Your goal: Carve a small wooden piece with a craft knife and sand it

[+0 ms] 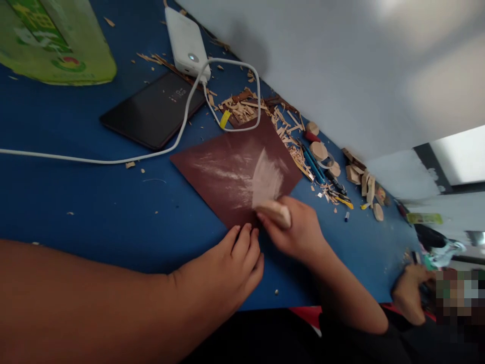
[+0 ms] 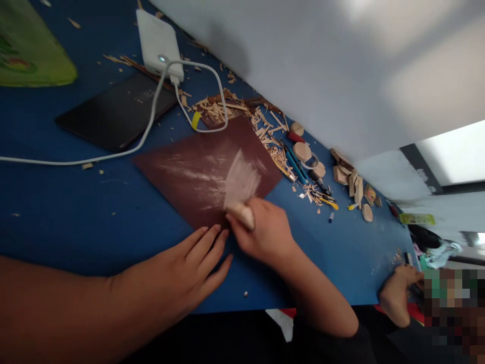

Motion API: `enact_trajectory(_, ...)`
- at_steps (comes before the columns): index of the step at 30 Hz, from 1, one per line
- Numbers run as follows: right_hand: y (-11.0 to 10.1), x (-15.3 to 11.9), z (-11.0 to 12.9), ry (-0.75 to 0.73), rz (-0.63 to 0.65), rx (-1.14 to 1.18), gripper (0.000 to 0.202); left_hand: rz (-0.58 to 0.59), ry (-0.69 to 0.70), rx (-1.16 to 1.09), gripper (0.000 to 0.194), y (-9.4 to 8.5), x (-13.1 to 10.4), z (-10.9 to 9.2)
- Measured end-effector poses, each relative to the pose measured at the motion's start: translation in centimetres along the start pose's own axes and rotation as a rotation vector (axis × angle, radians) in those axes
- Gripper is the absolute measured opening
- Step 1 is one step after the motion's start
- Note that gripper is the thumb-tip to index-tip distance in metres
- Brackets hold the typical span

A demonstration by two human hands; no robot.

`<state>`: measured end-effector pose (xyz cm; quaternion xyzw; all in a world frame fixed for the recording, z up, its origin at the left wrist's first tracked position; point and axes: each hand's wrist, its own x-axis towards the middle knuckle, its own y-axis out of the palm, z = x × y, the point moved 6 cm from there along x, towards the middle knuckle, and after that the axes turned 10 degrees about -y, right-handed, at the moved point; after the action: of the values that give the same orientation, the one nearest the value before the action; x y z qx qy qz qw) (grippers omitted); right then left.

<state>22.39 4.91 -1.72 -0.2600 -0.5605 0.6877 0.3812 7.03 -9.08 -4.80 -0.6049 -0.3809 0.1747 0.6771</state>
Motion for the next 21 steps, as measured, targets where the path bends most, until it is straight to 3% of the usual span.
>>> enact_trajectory(1, 0.2, -0.1, 0.2, -0.019, 0.037, 0.021, 0.032, 0.001, -0.008, -0.005, 0.056, -0.1, 0.0, 0.0)
enact_trajectory(5, -1.1, -0.4, -1.1, 0.129, -0.134, -0.087, 0.035, 0.000, -0.022, -0.014, 0.056, -0.3, 0.1, 0.1)
enact_trajectory(10, -0.2, -0.5, -0.5, 0.013, 0.014, -0.004, 0.033, -0.021, -0.018, -0.010, 0.053, -0.1, 0.0, 0.1)
enact_trajectory(14, -1.4, -0.7, -1.4, 0.164, -0.168, -0.111, 0.035, -0.012, -0.016, 0.008, 0.056, 0.1, 0.0, 0.0)
enact_trajectory(15, -1.3, -0.7, -1.2, 0.149, -0.165, -0.120, 0.035, -0.008, -0.013, 0.009, 0.057, 0.1, 0.0, -0.1)
enact_trajectory(18, 0.1, -0.5, -0.3, 0.009, 0.030, -0.009, 0.032, 0.005, -0.026, 0.008, 0.057, 0.1, 0.0, -0.1)
enact_trajectory(21, -0.8, -0.7, -1.5, 0.140, -0.095, -0.061, 0.035, 0.012, -0.051, 0.003, 0.055, 0.1, 0.0, 0.0)
